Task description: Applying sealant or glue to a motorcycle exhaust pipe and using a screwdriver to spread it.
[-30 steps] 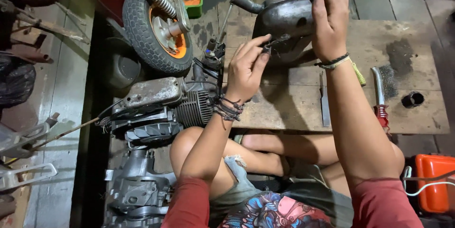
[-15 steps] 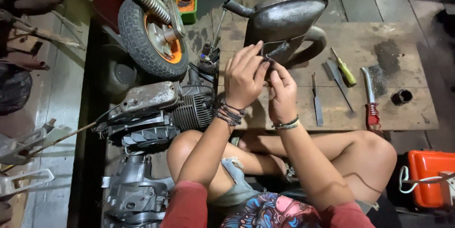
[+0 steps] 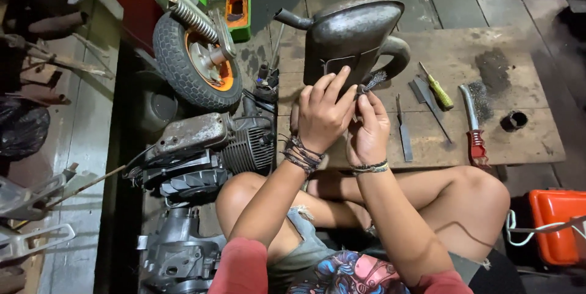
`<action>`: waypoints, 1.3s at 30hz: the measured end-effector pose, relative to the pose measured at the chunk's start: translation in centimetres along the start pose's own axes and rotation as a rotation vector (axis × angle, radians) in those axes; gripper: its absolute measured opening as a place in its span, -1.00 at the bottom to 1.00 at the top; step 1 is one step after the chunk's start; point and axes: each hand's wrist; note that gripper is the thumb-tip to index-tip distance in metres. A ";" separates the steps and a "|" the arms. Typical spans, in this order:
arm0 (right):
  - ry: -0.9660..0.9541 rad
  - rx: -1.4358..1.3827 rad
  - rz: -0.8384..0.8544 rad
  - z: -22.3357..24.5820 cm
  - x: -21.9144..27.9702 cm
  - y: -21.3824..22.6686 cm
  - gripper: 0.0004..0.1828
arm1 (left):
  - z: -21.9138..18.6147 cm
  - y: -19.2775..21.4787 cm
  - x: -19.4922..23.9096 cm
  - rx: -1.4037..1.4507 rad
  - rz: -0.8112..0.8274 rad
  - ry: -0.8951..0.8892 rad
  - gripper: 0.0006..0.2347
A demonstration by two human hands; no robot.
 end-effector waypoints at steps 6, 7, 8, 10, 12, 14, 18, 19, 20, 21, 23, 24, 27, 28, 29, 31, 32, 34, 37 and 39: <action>0.085 -0.023 0.055 0.7 -3.1 2.8 -0.91 | -0.2 -0.2 0.9 0.061 0.113 0.066 -0.58; 0.084 -0.032 0.055 0.7 -4.5 3.6 -0.91 | 0.1 -0.4 0.1 0.059 0.115 0.057 -0.58; 0.072 -0.036 0.035 0.5 -5.8 4.5 -0.89 | 0.4 -0.4 -0.5 0.058 0.096 0.076 -0.57; 0.055 -0.042 0.012 1.3 -7.3 5.3 -0.86 | 1.7 -1.4 -1.8 0.055 0.083 0.093 -0.55; -0.091 -0.063 0.049 3.5 -8.1 4.8 -0.85 | 3.7 -3.4 -3.5 0.016 0.119 0.169 -0.51; -0.096 -0.069 0.101 4.8 -8.4 4.1 -0.80 | 4.8 -3.0 -6.8 -0.068 0.207 0.187 -0.43; -0.083 0.049 0.184 7.6 -8.4 2.7 -0.75 | 6.0 -4.6 -9.0 -0.204 0.506 0.180 -0.27; -0.085 0.045 0.185 7.5 -8.7 2.9 -0.75 | 5.8 -4.5 -9.1 -0.207 0.506 0.177 -0.27; -0.078 0.063 0.178 7.4 -8.8 3.1 -0.76 | 5.6 -4.3 -9.0 -0.175 0.436 0.158 -0.31; -0.071 0.081 0.170 7.3 -8.9 3.4 -0.77 | 5.4 -4.1 -9.0 -0.143 0.367 0.138 -0.34; -0.072 0.087 0.160 7.0 -9.7 3.7 -0.82 | 5.7 -4.7 -8.7 -0.150 0.370 0.132 -0.32; -0.077 0.103 0.153 6.8 -9.9 3.9 -0.86 | 5.8 -4.7 -8.4 -0.160 0.375 0.137 -0.30; -0.044 0.133 0.201 8.2 -11.1 2.3 -0.93 | 5.8 -4.2 -8.7 -0.133 0.450 0.164 -0.24; -0.046 0.133 0.201 9.0 -10.8 1.1 -0.93 | 5.9 -4.1 -8.7 -0.135 0.451 0.165 -0.24; 0.015 0.176 0.236 9.8 -10.5 -0.2 -0.83 | 6.0 -4.0 -8.7 -0.139 0.478 0.159 -0.23; 0.084 0.221 0.277 10.5 -10.0 -2.3 -0.73 | 6.2 -3.9 -9.0 -0.142 0.495 0.157 -0.22; 0.220 0.353 0.366 10.4 -9.6 -3.1 -0.65 | 6.3 -3.9 -9.0 -0.163 0.536 0.150 -0.23; 0.355 0.488 0.453 10.1 -9.0 -4.1 -0.55 | 6.5 -3.9 -9.2 -0.184 0.580 0.146 -0.23; 0.642 0.574 0.523 9.4 -8.6 -4.4 -0.62 | 6.7 -3.6 -9.0 -0.183 0.609 0.171 -0.28; 0.667 0.582 0.596 9.6 -8.6 -4.7 -0.55 | 6.6 -3.4 -9.2 -0.198 0.549 0.145 -0.33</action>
Point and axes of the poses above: each hand's wrist, its own x-axis away from the middle knuckle, its own y-axis out of the back of the hand, z = x × y, and after that the axes turned 10 degrees about -z, right-handed
